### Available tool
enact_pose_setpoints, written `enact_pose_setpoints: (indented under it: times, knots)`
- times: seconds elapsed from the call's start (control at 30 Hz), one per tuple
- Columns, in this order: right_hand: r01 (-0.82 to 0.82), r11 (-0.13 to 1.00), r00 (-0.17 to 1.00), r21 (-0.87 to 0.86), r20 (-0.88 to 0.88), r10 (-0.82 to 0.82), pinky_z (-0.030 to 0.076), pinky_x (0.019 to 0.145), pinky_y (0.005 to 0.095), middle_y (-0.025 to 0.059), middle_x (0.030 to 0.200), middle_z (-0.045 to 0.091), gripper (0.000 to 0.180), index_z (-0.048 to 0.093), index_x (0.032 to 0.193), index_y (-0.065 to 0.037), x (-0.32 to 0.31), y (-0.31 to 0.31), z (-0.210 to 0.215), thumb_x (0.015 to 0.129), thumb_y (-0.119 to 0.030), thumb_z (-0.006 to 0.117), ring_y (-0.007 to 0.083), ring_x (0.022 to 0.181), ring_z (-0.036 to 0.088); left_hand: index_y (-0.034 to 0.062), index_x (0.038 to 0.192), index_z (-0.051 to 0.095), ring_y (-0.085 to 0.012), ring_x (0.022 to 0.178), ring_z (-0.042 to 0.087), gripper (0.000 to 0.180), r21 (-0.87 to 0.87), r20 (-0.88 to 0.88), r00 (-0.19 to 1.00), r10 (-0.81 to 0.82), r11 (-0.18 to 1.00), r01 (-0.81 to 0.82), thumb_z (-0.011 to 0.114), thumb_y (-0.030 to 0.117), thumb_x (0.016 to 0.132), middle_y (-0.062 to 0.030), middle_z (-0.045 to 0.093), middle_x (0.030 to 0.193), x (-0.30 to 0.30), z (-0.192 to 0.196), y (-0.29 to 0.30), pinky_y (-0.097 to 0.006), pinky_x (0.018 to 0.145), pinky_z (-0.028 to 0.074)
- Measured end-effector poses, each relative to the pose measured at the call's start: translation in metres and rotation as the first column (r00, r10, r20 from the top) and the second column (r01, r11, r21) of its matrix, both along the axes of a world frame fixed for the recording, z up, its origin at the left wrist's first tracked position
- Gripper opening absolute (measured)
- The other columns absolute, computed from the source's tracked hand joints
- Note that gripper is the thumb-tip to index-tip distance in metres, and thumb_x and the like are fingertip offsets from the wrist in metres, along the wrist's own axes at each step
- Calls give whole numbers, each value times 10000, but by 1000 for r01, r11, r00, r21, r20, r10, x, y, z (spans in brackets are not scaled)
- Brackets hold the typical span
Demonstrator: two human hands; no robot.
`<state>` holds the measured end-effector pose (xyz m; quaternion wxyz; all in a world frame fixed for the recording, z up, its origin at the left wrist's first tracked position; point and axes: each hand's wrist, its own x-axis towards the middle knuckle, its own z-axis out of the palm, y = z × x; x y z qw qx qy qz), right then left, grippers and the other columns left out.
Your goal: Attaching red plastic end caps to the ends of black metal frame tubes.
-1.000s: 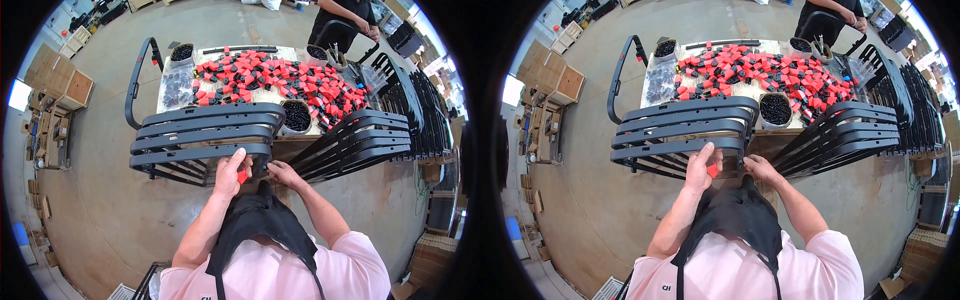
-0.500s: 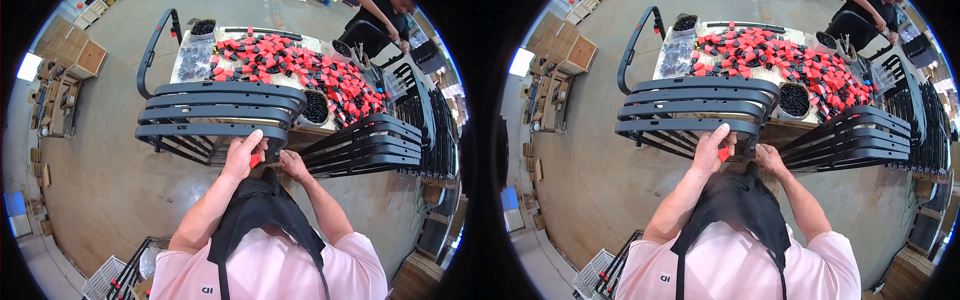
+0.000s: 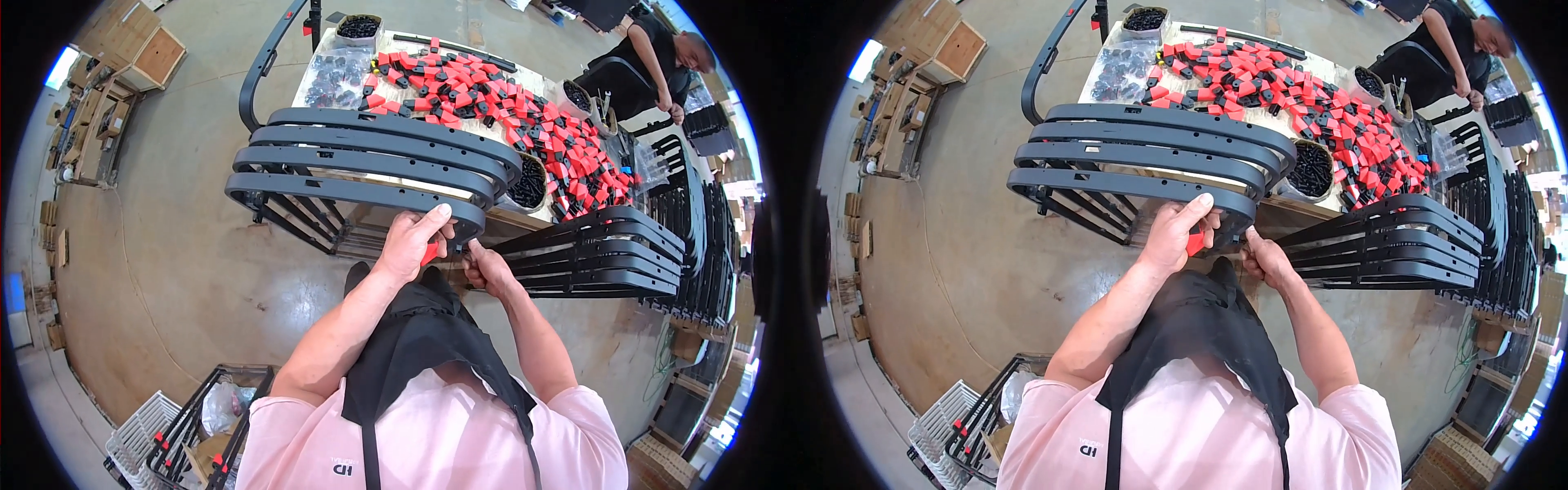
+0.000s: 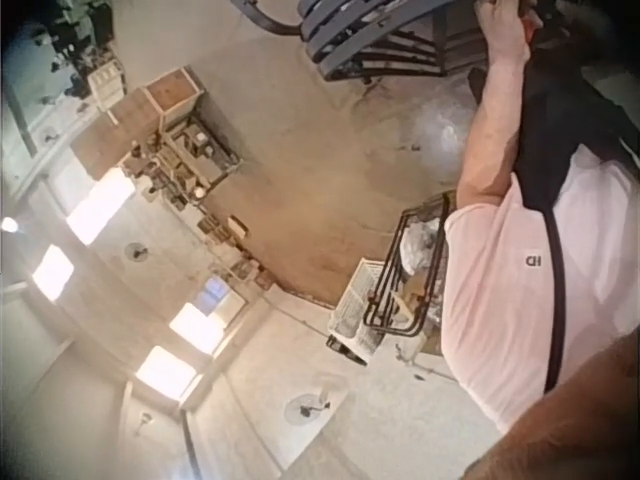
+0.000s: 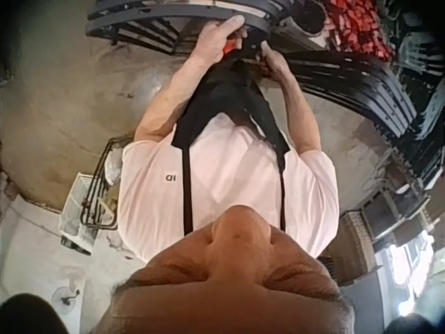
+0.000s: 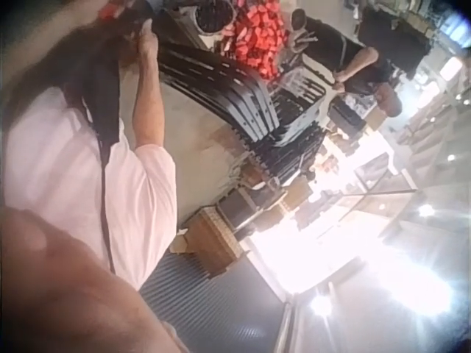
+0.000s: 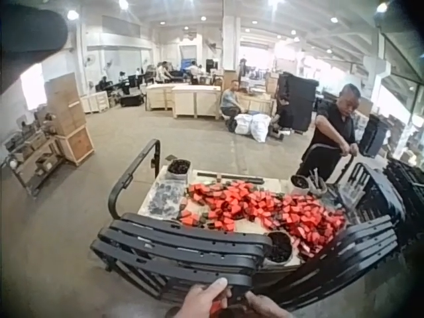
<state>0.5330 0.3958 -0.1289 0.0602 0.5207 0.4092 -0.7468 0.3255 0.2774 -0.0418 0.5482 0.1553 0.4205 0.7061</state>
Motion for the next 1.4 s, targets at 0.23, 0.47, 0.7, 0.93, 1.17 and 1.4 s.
enact_pose_setpoints:
  times: [0.23, 0.47, 0.7, 0.93, 1.17, 1.4]
  knots:
    - [42, 998, 982, -49, -181, -50, 295, 557, 290, -52, 736, 459, 321, 585, 938, -101, 3, 1, -14, 1125, -362, 596, 84, 612, 365, 10, 1060, 736, -128, 741, 651, 295, 11, -5, 1000, -4, 1000, 4, 697, 302, 1070, -72, 709, 921, -1, -3, 2, -282, 558, 542]
    - [-48, 845, 973, 532, -168, 160, 427, 695, 265, -27, 878, 583, 183, 643, 1126, -67, 11, -13, -20, 1097, -248, 639, 86, 762, 510, 22, 1064, 730, -128, 736, 652, 273, 13, -23, 1000, -11, 1000, 12, 680, 290, 1078, -62, 711, 935, -2, -2, 0, -282, 565, 541]
    - [72, 935, 976, 346, -220, 6, 471, 663, 263, -2, 867, 636, 157, 640, 1070, -64, 12, -11, -22, 1071, -220, 661, 90, 732, 569, -10, 1025, 748, -145, 624, 636, 426, -52, -45, 999, -30, 998, 28, 698, 411, 1067, -55, 690, 840, -1, -2, -3, -281, 587, 513]
    - [335, 930, 923, 150, -249, -292, 497, 639, 275, 16, 863, 659, 124, 640, 1144, -69, 42, -6, -4, 1059, -158, 630, 112, 725, 624, -1, 1261, 628, -180, 937, 647, 320, -60, 106, 989, -105, 992, 111, 598, 277, 1105, -71, 660, 1043, 25, -26, -32, -336, 896, 524]
    - [151, 870, 952, 469, -305, 0, 550, 872, 308, 39, 1029, 690, 338, 712, 1280, -28, 61, -56, 18, 1001, -218, 735, 167, 937, 669, -5, 1369, 585, -224, 1321, 596, 351, -291, 110, 980, -168, 937, 193, 557, 274, 1158, -143, 655, 1355, 79, -49, -29, -355, 1157, 453]
    - [-77, 561, 969, 824, -71, 237, 568, 890, 382, 147, 1130, 682, 539, 684, 1293, 5, 57, -56, 39, 880, -288, 870, 250, 1012, 689, -10, 1465, 536, -198, 1333, 567, 459, -360, -51, 962, -270, 903, 234, 589, 316, 1147, -142, 627, 1448, 100, -55, -12, -324, 1146, 434]
